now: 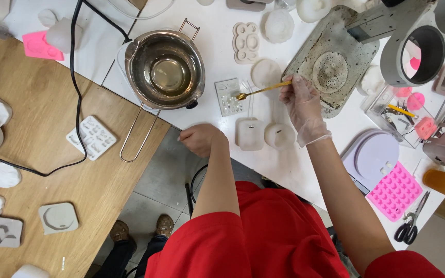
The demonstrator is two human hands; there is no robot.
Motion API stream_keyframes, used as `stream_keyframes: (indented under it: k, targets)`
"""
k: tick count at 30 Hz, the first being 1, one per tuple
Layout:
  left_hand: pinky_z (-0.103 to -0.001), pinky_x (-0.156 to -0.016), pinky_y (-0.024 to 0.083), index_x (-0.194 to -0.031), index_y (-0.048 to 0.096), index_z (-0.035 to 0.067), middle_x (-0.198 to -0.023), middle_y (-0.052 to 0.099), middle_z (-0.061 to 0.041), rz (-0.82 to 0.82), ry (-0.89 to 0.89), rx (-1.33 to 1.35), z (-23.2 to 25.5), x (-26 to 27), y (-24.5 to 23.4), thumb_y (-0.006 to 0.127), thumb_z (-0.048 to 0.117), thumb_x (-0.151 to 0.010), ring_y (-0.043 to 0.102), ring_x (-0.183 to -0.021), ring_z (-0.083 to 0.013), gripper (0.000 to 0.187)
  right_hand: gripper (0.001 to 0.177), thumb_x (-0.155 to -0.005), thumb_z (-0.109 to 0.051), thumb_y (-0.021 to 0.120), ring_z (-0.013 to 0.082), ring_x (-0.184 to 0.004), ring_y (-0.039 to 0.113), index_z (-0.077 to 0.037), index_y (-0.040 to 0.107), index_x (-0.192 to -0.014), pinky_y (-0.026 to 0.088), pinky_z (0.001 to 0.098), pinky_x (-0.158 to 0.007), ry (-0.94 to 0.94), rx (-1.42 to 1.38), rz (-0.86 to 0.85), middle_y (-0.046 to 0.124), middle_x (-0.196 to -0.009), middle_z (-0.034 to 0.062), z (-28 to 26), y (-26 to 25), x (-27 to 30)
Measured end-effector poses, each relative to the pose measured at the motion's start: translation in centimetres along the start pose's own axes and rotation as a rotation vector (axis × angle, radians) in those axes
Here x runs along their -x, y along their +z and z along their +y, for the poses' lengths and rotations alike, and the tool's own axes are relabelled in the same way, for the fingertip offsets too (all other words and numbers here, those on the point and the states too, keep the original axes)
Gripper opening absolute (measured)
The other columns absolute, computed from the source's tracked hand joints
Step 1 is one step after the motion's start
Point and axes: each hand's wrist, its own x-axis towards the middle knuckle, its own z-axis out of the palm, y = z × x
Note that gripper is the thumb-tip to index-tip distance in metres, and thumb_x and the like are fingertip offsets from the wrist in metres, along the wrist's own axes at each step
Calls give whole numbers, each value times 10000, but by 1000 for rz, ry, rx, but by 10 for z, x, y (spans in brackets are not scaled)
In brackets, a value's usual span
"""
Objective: Pouring melted wax into molds and inspecting finished wax components.
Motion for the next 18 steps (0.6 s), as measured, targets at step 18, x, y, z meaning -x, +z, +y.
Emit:
stream_keyframes:
  k: [18]
  targets:
    - [-443, -561, 533, -703, 627, 105, -699, 715, -132, -16, -9, -14, 4, 2, -3, 289, 363, -1064, 645, -571, -343, 558, 232, -1057, -255, 579, 128, -729, 658, -57, 699, -1063, 589, 246, -739, 83, -128, 27, 683, -822, 70, -6, 29, -8]
